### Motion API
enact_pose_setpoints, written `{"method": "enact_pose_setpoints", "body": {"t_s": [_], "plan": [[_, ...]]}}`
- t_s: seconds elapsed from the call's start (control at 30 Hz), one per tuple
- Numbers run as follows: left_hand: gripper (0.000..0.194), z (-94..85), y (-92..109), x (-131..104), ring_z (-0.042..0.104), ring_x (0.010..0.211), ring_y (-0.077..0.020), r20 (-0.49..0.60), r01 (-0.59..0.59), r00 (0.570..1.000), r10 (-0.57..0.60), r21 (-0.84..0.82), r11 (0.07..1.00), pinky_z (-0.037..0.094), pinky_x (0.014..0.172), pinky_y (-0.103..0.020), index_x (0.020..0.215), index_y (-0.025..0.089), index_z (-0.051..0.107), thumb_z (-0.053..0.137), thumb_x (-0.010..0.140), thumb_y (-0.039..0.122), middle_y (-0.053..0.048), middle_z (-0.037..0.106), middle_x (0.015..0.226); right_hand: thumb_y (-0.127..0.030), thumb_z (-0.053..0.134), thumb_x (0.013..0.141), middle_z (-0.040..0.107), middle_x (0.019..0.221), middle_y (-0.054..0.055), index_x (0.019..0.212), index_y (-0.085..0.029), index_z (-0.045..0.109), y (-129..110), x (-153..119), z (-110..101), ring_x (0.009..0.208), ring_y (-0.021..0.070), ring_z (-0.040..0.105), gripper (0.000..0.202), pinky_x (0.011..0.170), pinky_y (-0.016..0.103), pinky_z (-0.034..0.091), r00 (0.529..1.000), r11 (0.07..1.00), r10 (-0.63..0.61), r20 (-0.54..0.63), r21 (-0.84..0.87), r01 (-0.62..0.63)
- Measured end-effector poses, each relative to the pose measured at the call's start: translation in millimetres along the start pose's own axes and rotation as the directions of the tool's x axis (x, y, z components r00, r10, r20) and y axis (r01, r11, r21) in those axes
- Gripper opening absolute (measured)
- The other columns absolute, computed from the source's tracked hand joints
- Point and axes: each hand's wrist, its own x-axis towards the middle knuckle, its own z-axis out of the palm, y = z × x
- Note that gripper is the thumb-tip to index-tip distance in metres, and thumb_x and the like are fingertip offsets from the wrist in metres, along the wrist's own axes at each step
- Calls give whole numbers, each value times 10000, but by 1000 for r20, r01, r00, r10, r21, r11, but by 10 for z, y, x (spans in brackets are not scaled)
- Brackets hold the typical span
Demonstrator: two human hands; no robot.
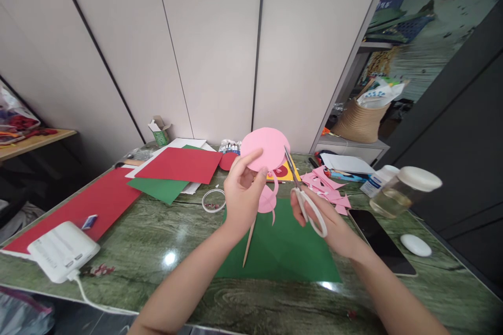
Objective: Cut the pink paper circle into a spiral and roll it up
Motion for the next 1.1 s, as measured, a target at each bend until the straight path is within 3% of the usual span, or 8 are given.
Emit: {"method": "enact_pose_setpoints", "body": {"t_s": [0.2,0.57,0.8,1.1], "plan": [[273,8,30,-10,589,948,-166,9,-18,1000,18,31,999,525,781,-281,1031,224,643,612,762,186,-66,602,1034,-453,269,947,465,648,-10,879,-207,438,-41,15,0,615,154,417,306,623,304,345,1000,1000,-5,-15,30,5],[279,-15,33,-17,570,1018,-166,34,-22,999,21,27,999,512,818,-274,1058,240,642,585,792,178,-60,603,1090,-438,258,953,459,663,-12,896,-211,433,-44,12,-4,616,152,403,293,619,297,317,1000,998,0,-1,57,0],[284,-20,20,-28,559,1067,-158,21,-17,1000,17,26,1000,496,869,-269,1074,259,640,588,803,194,-53,605,1134,-409,263,965,459,673,-16,905,-214,436,-13,-1,-8,619,146,399,267,620,299,306,1000,998,9,17,59,-10],[311,-4,-25,-22,587,990,-164,-57,-27,998,28,10,1000,517,848,-301,1082,248,627,626,773,217,-57,606,1082,-409,274,965,463,668,-18,876,-217,445,-10,-7,13,653,145,404,273,648,293,309,1000,999,22,9,34,-22]]}}
